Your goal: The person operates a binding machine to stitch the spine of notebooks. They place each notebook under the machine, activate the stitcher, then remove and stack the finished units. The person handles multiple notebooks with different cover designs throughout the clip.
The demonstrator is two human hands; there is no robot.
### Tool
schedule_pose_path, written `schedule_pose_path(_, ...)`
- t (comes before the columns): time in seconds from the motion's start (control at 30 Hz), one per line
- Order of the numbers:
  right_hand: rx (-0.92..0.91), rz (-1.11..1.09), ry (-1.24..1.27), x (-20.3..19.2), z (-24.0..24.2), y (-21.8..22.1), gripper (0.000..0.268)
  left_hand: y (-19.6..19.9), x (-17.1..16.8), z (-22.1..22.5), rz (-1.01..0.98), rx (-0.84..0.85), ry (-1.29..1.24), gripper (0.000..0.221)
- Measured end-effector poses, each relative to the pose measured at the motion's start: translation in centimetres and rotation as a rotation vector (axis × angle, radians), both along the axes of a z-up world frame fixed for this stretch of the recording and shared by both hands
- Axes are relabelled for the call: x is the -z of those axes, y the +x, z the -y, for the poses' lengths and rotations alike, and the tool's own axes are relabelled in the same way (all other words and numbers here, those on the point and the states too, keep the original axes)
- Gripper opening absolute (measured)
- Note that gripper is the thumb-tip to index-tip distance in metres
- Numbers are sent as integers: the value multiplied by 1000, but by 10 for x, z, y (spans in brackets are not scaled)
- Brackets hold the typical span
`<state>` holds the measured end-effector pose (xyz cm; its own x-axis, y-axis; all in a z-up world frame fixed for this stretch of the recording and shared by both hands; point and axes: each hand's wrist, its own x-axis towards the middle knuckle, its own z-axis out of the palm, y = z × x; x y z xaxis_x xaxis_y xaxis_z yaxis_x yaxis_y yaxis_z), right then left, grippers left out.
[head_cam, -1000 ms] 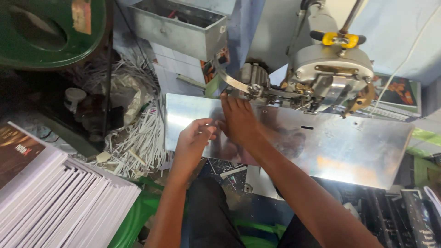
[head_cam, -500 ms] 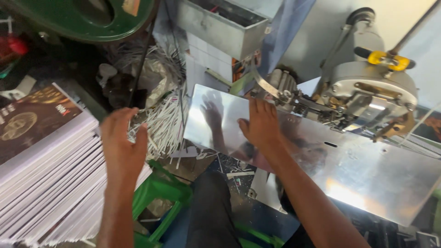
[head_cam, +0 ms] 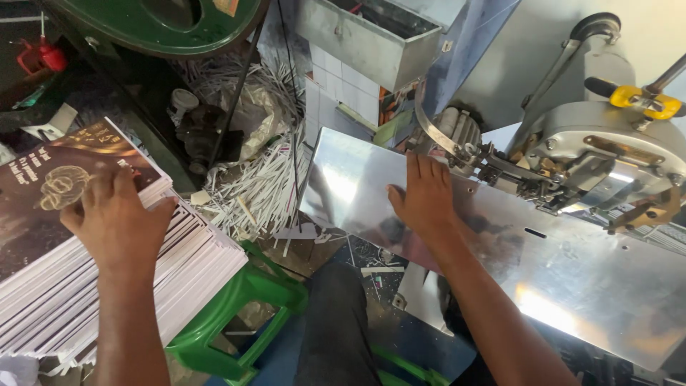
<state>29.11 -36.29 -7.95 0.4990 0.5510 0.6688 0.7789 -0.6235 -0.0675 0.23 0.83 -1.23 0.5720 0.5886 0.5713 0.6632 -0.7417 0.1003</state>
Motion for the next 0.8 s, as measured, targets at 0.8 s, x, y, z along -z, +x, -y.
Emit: schedule_pose_path(0.8,39,-221,98,-4,-24,0,70,-53,1,80,89,228,143,37)
